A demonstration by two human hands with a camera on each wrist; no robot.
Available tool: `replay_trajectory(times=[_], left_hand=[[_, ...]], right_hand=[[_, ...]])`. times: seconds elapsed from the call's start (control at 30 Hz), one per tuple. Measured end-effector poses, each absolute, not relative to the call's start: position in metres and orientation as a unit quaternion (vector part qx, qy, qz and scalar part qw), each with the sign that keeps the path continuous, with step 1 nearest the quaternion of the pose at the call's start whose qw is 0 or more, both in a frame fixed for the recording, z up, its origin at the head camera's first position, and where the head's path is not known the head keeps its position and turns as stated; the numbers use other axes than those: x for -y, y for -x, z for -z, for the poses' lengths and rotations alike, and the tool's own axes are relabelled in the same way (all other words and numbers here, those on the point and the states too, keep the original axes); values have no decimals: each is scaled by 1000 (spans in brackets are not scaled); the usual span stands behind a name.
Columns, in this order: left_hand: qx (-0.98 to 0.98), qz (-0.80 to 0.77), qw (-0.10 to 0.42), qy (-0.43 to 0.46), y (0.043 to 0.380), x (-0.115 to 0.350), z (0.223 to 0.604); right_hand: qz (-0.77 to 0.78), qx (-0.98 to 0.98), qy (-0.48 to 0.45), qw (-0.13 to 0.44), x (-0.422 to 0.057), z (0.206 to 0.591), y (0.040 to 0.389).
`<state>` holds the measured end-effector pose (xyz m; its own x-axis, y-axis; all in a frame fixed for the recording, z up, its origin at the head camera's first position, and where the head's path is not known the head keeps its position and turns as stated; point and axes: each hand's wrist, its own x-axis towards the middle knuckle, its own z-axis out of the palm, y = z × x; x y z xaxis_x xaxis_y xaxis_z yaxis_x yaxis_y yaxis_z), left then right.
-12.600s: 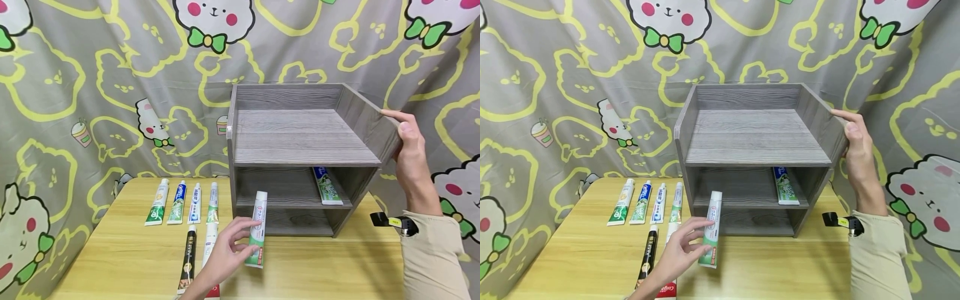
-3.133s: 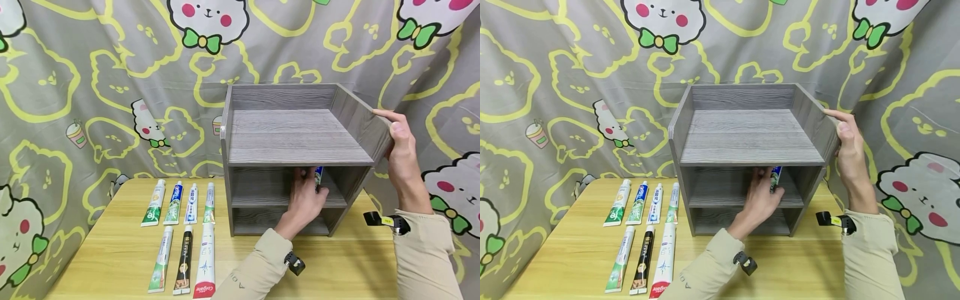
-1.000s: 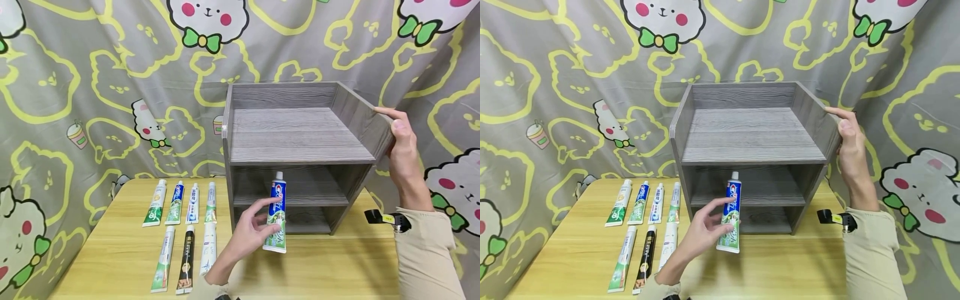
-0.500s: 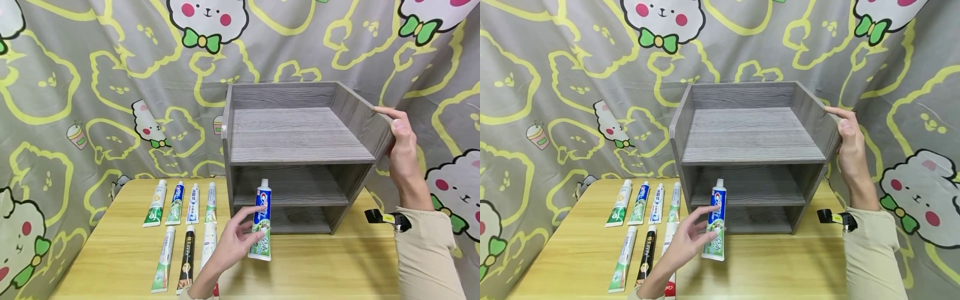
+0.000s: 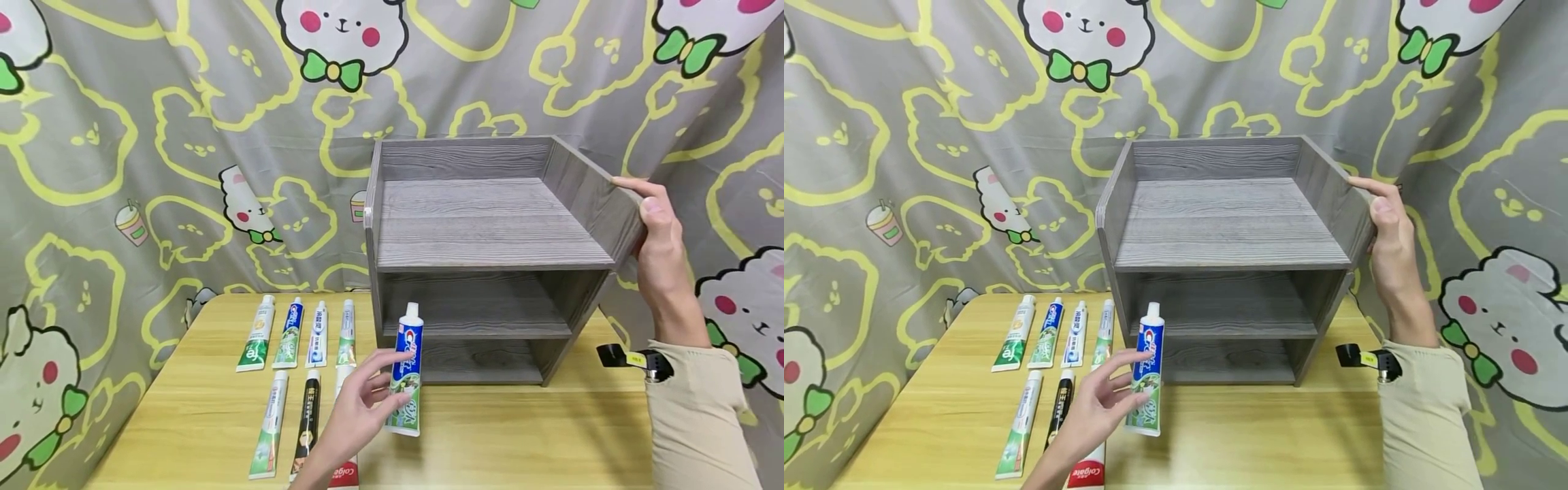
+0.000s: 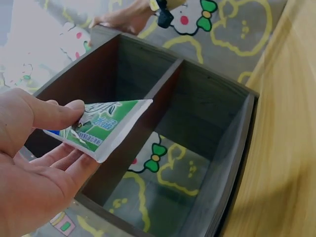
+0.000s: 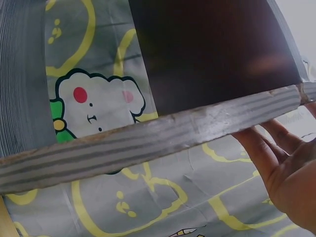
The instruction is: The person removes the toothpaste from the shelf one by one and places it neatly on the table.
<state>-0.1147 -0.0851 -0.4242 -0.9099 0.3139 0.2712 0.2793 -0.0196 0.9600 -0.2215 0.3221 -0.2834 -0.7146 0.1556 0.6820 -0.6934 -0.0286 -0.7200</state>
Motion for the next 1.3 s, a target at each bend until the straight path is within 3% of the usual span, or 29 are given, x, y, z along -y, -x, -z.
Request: replay_trajectory(times=[0.47,0.9,1.2,1.3], left_hand=[[-713,-668,-33,-211,103,117,428],[-764,-633,-54,-113,93,146,431],[-775,-620,-77,-97,93,167,446],[-780,-614,-79,-86,92,177,449]], right_hand=[[-691,607,-199,339,-317,284,224],[-695,601,-214,332,-322,284,228],[-702,603,-230,300,-323,283,226],[-695,606,-226,314,-323,284,227]])
